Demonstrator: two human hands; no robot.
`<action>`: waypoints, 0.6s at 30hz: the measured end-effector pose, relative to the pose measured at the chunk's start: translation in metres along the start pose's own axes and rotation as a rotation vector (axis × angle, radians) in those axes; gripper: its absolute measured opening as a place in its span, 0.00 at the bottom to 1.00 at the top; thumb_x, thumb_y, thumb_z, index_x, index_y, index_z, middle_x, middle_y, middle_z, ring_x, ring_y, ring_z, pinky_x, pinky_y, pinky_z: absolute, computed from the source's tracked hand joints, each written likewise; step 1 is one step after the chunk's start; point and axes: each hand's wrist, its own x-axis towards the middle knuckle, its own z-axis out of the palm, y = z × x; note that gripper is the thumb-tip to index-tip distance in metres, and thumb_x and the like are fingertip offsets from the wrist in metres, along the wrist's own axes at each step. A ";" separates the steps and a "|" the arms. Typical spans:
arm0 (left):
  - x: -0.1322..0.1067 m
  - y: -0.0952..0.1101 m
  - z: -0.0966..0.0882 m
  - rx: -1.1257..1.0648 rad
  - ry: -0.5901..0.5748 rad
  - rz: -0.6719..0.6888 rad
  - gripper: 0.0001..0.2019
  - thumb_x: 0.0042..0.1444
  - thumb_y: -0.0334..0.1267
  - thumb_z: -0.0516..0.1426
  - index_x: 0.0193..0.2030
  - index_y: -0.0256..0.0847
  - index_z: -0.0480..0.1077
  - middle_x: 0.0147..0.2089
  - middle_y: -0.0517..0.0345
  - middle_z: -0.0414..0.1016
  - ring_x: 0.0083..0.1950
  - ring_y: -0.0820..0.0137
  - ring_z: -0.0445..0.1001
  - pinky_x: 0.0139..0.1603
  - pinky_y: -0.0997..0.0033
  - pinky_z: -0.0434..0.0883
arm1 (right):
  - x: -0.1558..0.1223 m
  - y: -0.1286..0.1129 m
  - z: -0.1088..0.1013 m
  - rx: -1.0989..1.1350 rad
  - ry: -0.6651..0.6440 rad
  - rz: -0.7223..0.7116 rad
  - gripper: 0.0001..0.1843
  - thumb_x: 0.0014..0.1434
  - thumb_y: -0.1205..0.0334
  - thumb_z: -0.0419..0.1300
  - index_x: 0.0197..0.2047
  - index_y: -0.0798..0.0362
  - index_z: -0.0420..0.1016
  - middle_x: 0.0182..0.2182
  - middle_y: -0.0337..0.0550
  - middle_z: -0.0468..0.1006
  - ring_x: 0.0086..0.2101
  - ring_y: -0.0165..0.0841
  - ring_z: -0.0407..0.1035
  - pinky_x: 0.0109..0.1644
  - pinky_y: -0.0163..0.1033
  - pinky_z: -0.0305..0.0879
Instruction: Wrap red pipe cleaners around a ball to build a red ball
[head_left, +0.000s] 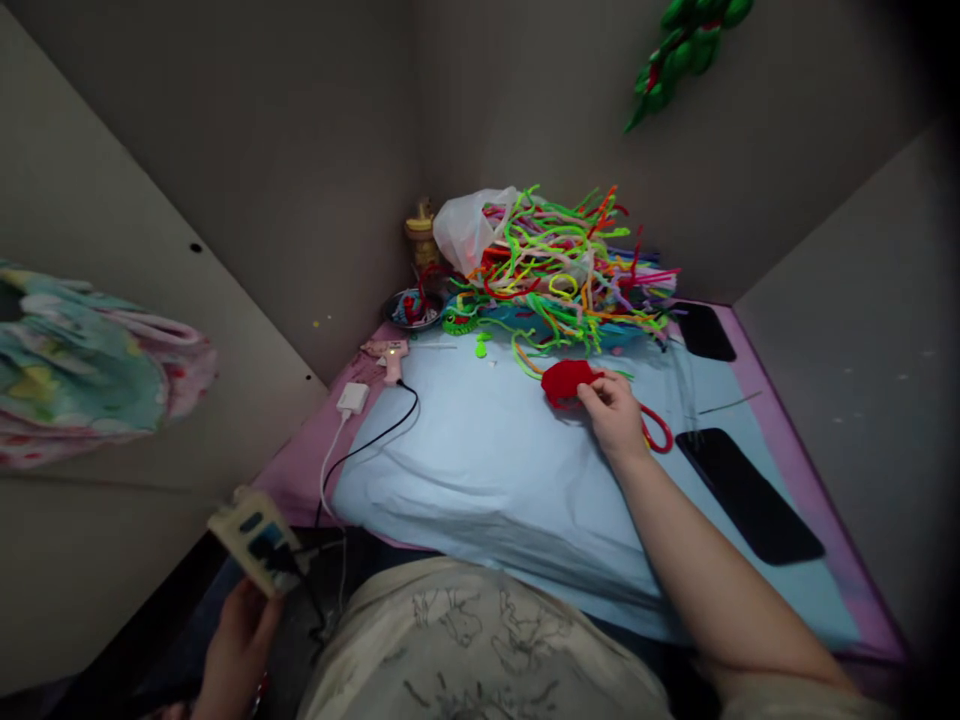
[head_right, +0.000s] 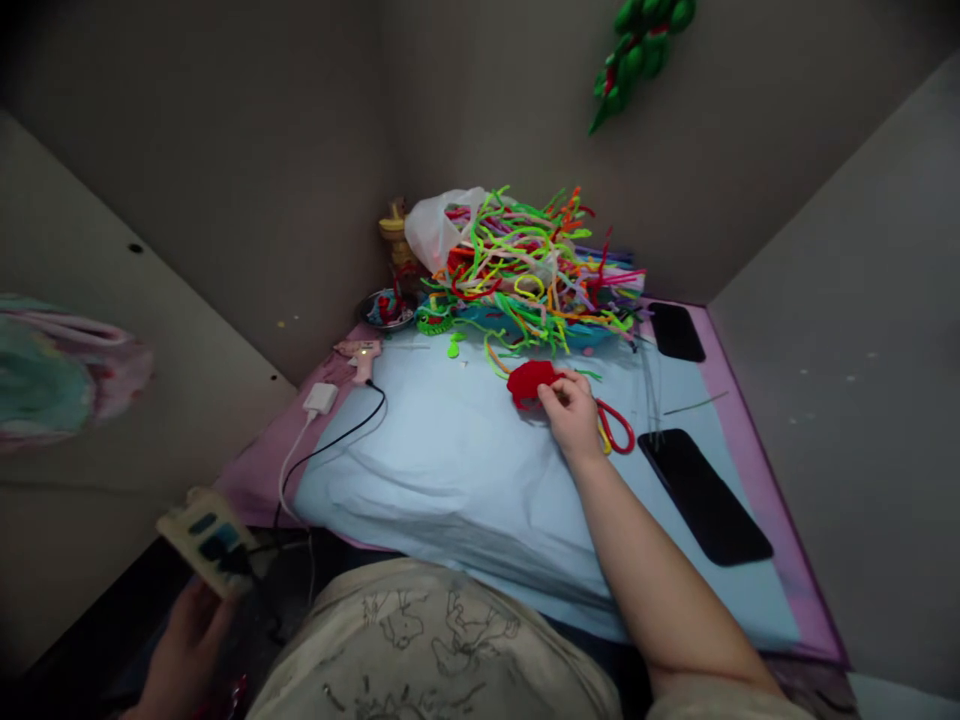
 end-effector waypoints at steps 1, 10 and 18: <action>0.000 0.000 0.000 -0.037 -0.045 0.001 0.29 0.32 0.58 0.60 0.40 0.42 0.66 0.40 0.51 0.79 0.48 0.51 0.75 0.49 0.60 0.73 | 0.000 0.001 0.000 -0.001 0.000 0.002 0.12 0.52 0.55 0.60 0.23 0.53 0.68 0.42 0.47 0.69 0.46 0.38 0.65 0.53 0.44 0.59; 0.004 0.009 -0.004 -0.204 -0.163 -0.045 0.35 0.34 0.63 0.60 0.45 0.39 0.68 0.47 0.49 0.77 0.53 0.53 0.72 0.54 0.62 0.69 | -0.001 0.002 0.000 -0.008 -0.002 0.005 0.12 0.51 0.55 0.60 0.23 0.52 0.69 0.42 0.46 0.68 0.45 0.38 0.65 0.54 0.46 0.58; 0.008 0.000 -0.001 -0.266 -0.127 -0.074 0.30 0.30 0.54 0.64 0.41 0.38 0.68 0.42 0.52 0.78 0.52 0.52 0.72 0.54 0.62 0.69 | -0.002 0.000 0.001 -0.015 -0.007 0.002 0.11 0.51 0.55 0.60 0.24 0.52 0.69 0.41 0.45 0.69 0.45 0.38 0.65 0.54 0.45 0.58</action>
